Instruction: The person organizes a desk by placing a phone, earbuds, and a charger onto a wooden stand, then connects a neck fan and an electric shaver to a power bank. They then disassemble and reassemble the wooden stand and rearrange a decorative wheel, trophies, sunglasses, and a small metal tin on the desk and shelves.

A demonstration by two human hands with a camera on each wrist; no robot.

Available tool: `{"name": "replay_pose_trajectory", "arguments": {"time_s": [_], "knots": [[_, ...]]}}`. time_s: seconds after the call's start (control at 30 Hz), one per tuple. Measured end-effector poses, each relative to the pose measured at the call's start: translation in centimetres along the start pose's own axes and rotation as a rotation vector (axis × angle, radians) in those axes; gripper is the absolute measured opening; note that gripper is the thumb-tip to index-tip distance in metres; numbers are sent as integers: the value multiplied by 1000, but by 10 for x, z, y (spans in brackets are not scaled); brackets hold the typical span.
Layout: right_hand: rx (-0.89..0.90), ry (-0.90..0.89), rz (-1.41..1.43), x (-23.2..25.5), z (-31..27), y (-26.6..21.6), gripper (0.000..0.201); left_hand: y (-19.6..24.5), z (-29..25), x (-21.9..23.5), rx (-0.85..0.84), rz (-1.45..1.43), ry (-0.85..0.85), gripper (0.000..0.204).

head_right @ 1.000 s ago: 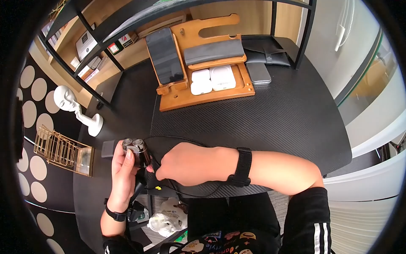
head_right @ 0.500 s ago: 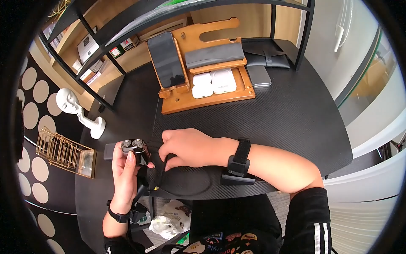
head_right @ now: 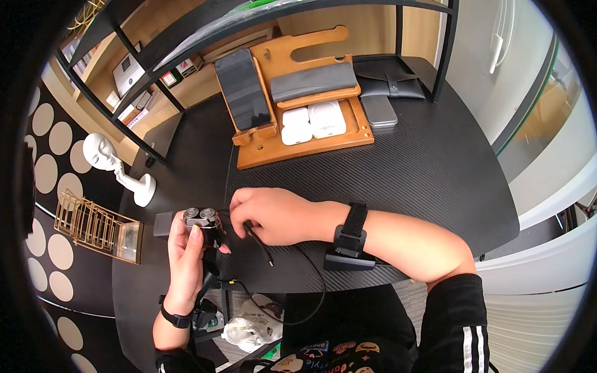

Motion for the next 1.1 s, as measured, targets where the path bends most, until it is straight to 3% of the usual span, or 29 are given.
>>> {"name": "replay_pose_trajectory", "arguments": {"time_s": [0.17,0.27,0.33,0.4,0.57,0.63,0.73,0.87,1.1], "knots": [[-32,-44,-53,-1,-2,-3,10,3,0,-6,-1,-20,-23,23],[-96,74,65,3,4,5,4,8,-3,-11,14,-75,-47,22],[13,367,165,27,9,-1,13,9,-3,-13,30,-124,-62,22],[-431,269,584,18,4,20,19,12,-3,-16,-58,-53,-127,24],[-334,428,840,23,5,20,16,10,-4,-11,-73,7,-97,24],[-359,409,863,25,6,18,22,4,-2,-5,27,-103,4,22],[-366,390,940,23,8,17,33,-1,3,4,-20,23,36,28],[-402,358,1090,19,9,16,38,6,2,-2,45,-123,80,30],[-322,206,957,2,7,5,40,4,4,7,65,-211,100,34]]}}
Point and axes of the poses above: each hand's wrist, its own z-axis towards the middle knuckle, its own x-axis out of the back of the hand, y = z × x, the point moved 8 cm from there along z, towards the middle knuckle, and after that the axes turned 11 degrees about y, right-handed, at the moved point
